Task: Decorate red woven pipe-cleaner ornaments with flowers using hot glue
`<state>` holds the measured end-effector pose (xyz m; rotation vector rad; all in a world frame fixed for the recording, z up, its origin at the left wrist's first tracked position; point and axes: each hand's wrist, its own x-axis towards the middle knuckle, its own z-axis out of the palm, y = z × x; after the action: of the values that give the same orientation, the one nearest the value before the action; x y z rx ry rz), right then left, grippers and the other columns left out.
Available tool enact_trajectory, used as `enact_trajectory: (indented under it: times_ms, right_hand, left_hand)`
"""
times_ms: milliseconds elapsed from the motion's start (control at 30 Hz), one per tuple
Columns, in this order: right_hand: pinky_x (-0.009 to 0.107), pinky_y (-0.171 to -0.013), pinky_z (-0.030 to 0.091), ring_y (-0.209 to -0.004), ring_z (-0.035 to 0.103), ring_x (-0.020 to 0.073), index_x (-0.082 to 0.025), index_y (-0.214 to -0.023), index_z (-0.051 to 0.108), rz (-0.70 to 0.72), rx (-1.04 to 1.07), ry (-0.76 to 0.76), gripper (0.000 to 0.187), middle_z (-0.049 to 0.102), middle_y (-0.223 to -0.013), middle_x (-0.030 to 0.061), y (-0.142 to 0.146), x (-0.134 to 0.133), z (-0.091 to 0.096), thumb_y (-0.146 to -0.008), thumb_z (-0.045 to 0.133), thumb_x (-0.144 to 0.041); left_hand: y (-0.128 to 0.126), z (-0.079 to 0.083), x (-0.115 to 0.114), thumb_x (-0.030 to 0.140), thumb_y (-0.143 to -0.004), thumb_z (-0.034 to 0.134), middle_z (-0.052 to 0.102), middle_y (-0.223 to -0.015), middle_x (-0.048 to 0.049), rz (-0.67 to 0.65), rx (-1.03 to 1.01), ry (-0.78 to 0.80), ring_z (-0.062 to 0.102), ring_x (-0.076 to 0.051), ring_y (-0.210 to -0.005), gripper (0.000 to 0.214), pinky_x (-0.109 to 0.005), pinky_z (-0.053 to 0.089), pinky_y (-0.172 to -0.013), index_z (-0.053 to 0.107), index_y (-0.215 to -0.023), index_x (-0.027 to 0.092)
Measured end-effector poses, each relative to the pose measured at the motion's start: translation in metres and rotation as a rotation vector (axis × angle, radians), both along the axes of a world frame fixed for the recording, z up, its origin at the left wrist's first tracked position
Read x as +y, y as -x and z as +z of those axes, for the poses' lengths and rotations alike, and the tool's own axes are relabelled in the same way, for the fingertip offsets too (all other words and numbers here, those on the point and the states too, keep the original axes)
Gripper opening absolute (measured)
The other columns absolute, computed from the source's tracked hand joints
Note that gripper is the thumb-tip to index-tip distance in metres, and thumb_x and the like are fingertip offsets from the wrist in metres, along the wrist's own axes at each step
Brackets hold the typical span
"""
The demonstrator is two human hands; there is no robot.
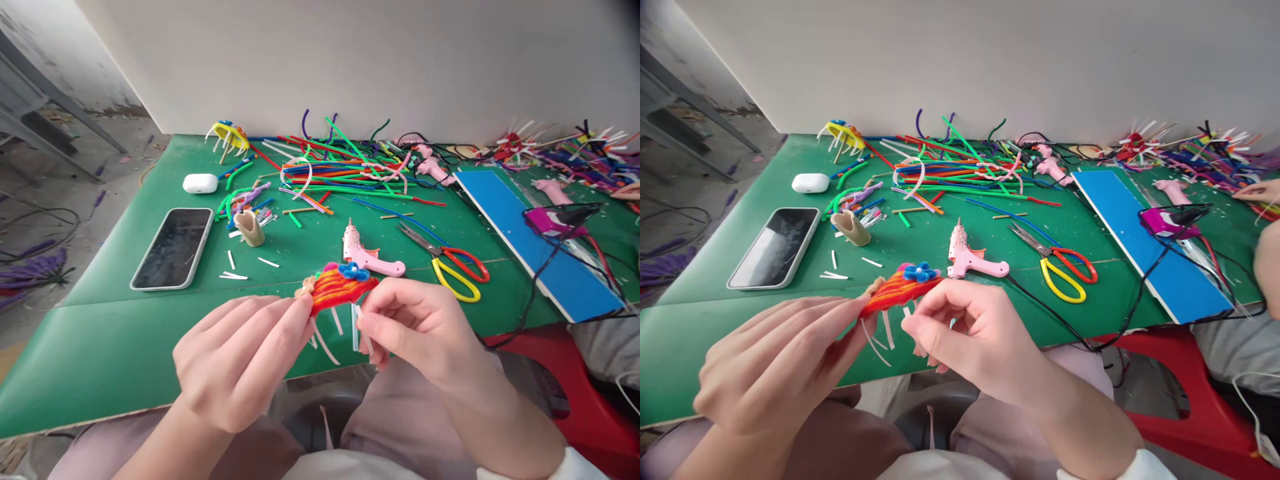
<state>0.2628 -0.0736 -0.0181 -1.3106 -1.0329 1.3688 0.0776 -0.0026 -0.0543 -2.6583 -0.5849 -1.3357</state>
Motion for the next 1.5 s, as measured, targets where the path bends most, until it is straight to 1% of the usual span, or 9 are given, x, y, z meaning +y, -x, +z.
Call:
enact_trajectory:
  times_ms: [167, 333, 533, 700, 800, 967, 1133, 1300, 1500]
  right_hand:
    - [0.012, -0.043, 0.047, -0.045, 0.054, 0.0039, -0.019, -0.070, 0.060, -0.014, -0.016, -0.012, 0.013, 0.059, -0.057, -0.0057, 0.0011, -0.0006, -0.0018, -0.078, 0.063, -0.030]
    - [0.011, -0.042, 0.046, -0.044, 0.053, 0.0035, -0.020, -0.071, 0.060, -0.021, -0.026, -0.009, 0.013, 0.058, -0.055, -0.0063, 0.0009, -0.0004, -0.0020, -0.077, 0.064, -0.031]
    - [0.012, -0.042, 0.045, -0.044, 0.052, 0.0036, -0.019, -0.069, 0.060, -0.022, -0.058, -0.023, 0.016, 0.058, -0.056, -0.0057, 0.0021, -0.0006, -0.0031, -0.077, 0.063, -0.032]
    - [0.013, -0.041, 0.045, -0.043, 0.052, 0.0044, -0.017, -0.069, 0.059, -0.028, -0.075, -0.035, 0.017, 0.057, -0.055, -0.0049, 0.0020, -0.0009, -0.0016, -0.077, 0.063, -0.032]
    - [0.013, -0.041, 0.045, -0.043, 0.053, 0.0049, -0.017, -0.070, 0.060, -0.036, -0.084, -0.040, 0.016, 0.058, -0.056, -0.0044, 0.0019, -0.0005, -0.0016, -0.077, 0.063, -0.031]
    - [0.014, -0.041, 0.044, -0.043, 0.052, 0.0050, -0.018, -0.069, 0.059, -0.035, -0.102, -0.051, 0.017, 0.058, -0.055, -0.0043, 0.0026, 0.0002, -0.0027, -0.078, 0.063, -0.032]
    - [0.014, -0.041, 0.044, -0.043, 0.052, 0.0049, -0.017, -0.069, 0.058, -0.031, -0.122, -0.048, 0.017, 0.057, -0.055, -0.0044, 0.0025, -0.0008, -0.0020, -0.078, 0.062, -0.032]
    - [0.013, -0.040, 0.044, -0.042, 0.052, 0.0047, -0.017, -0.069, 0.059, -0.041, -0.123, -0.049, 0.017, 0.058, -0.055, -0.0043, 0.0017, -0.0013, -0.0017, -0.078, 0.062, -0.032]
    - [0.012, -0.039, 0.045, -0.041, 0.052, 0.0045, -0.017, -0.069, 0.058, -0.049, -0.122, -0.046, 0.017, 0.057, -0.054, -0.0049, 0.0035, -0.0009, -0.0011, -0.078, 0.062, -0.031]
  left_hand:
    - [0.0008, -0.0002, 0.0001, 0.013, -0.075, 0.062, 0.058, -0.072, 0.0001, 0.019, -0.002, -0.007, 0.056, -0.013, -0.069, 0.014, -0.029, 0.049, -0.059, 0.060, -0.089, 0.012]
    - [0.0007, -0.0004, -0.0001, 0.014, -0.076, 0.062, 0.058, -0.073, -0.0002, 0.000, -0.001, -0.008, 0.056, -0.012, -0.069, 0.013, -0.028, 0.049, -0.059, 0.060, -0.088, 0.012]
    - [0.0004, -0.0005, -0.0005, 0.014, -0.076, 0.062, 0.059, -0.073, 0.0007, 0.017, -0.005, 0.002, 0.057, -0.013, -0.068, 0.012, -0.029, 0.049, -0.059, 0.060, -0.088, 0.014]
    - [0.0005, 0.0011, 0.0006, 0.014, -0.075, 0.062, 0.060, -0.071, 0.0005, 0.007, -0.013, -0.020, 0.058, -0.013, -0.066, 0.012, -0.028, 0.050, -0.057, 0.060, -0.087, 0.014]
    - [0.0002, 0.0019, 0.0003, 0.013, -0.075, 0.062, 0.060, -0.071, -0.0002, 0.003, 0.000, -0.007, 0.058, -0.014, -0.065, 0.013, -0.029, 0.050, -0.057, 0.060, -0.087, 0.014]
    - [-0.0002, 0.0022, -0.0018, 0.014, -0.076, 0.061, 0.060, -0.072, 0.0008, 0.023, 0.001, 0.023, 0.059, -0.014, -0.067, 0.013, -0.029, 0.050, -0.058, 0.059, -0.088, 0.018]
    - [0.0002, 0.0020, -0.0008, 0.013, -0.075, 0.061, 0.061, -0.073, -0.0008, -0.001, 0.001, 0.011, 0.058, -0.014, -0.067, 0.015, -0.030, 0.050, -0.059, 0.060, -0.089, 0.014]
    - [0.0004, 0.0033, 0.0007, 0.011, -0.074, 0.062, 0.062, -0.072, -0.0016, -0.013, -0.003, -0.001, 0.058, -0.014, -0.067, 0.015, -0.029, 0.049, -0.059, 0.061, -0.088, 0.013]
    - [-0.0001, 0.0053, -0.0033, 0.014, -0.077, 0.058, 0.061, -0.072, -0.0006, 0.022, 0.016, 0.039, 0.060, -0.015, -0.069, 0.012, -0.030, 0.051, -0.058, 0.060, -0.089, 0.015]
